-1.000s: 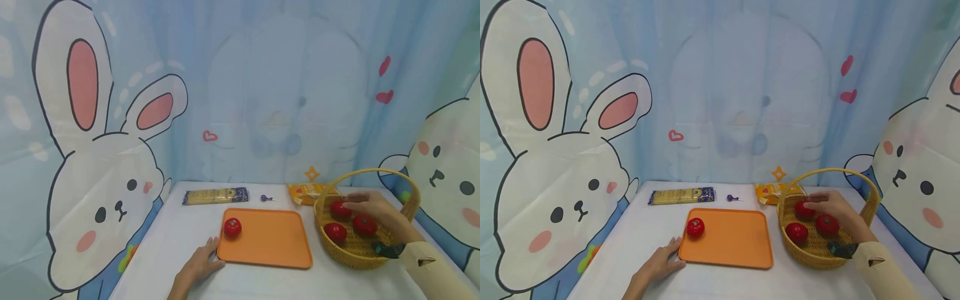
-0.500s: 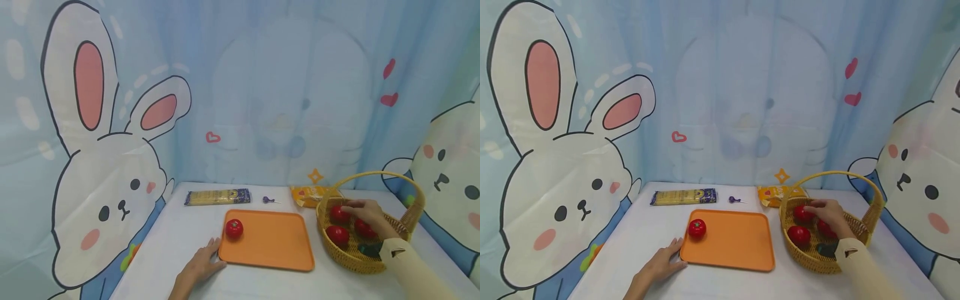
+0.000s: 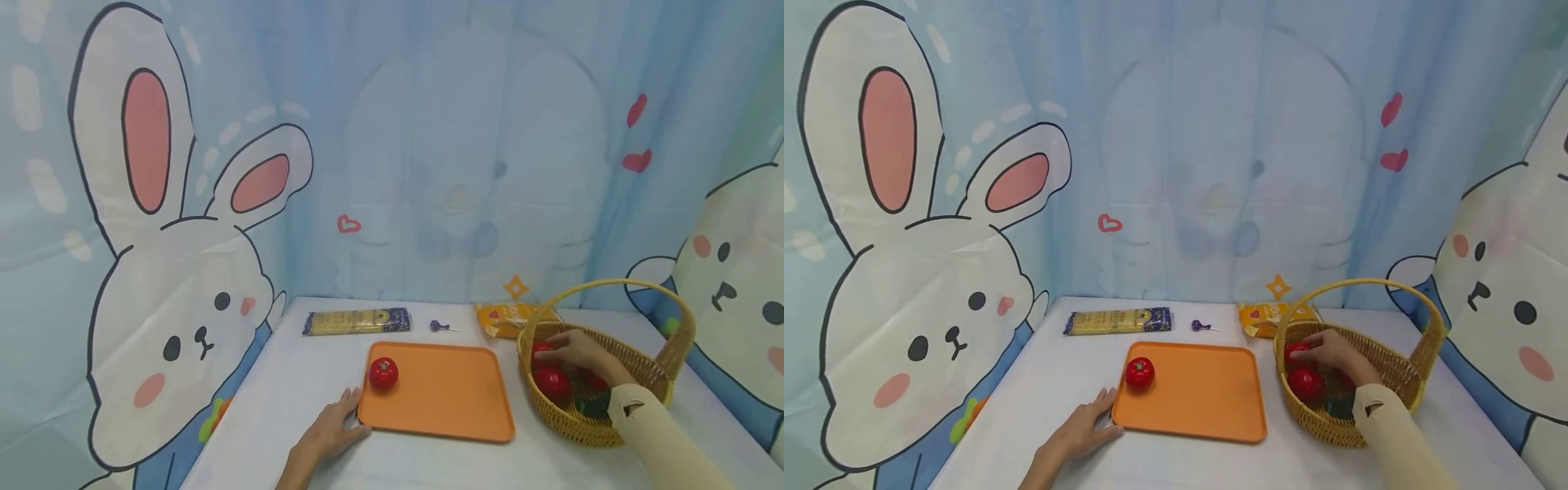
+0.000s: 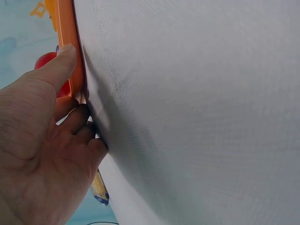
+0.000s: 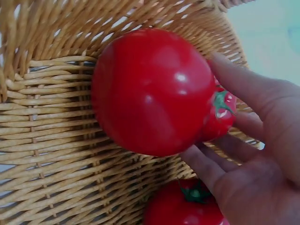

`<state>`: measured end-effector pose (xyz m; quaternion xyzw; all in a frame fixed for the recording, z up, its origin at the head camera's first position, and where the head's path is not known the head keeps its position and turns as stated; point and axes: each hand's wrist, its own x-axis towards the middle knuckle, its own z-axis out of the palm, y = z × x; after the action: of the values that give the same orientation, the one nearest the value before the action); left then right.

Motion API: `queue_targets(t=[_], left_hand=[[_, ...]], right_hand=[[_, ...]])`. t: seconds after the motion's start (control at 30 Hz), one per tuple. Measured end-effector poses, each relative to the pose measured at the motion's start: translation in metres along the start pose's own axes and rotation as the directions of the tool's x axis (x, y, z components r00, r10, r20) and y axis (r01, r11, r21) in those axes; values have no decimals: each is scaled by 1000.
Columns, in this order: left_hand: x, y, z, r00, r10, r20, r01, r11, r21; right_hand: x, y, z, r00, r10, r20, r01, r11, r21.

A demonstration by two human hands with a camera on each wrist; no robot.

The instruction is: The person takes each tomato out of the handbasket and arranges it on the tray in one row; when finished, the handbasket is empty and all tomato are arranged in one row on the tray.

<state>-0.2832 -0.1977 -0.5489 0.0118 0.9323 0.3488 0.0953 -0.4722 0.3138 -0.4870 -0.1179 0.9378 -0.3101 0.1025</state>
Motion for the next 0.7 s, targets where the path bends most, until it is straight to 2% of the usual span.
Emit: queue_targets(t=[0.1, 0.3, 0.47, 0.7], left_hand=[[0, -1, 0, 1000, 6, -5, -6, 1000, 4], [1, -1, 0, 1000, 0, -6, 0, 1000, 5], [2, -1, 1, 1000, 1, -13, -1, 1000, -1], [3, 0, 1, 1000, 5, -16, -5, 1000, 0]], right_hand=[[1, -1, 3, 999, -44, 11, 44, 996, -71], [3, -1, 7, 991, -123, -55, 116, 985, -126], [4, -4, 8, 991, -124, -58, 115, 984, -135], [6, -7, 14, 990, -139, -24, 135, 982, -134]])
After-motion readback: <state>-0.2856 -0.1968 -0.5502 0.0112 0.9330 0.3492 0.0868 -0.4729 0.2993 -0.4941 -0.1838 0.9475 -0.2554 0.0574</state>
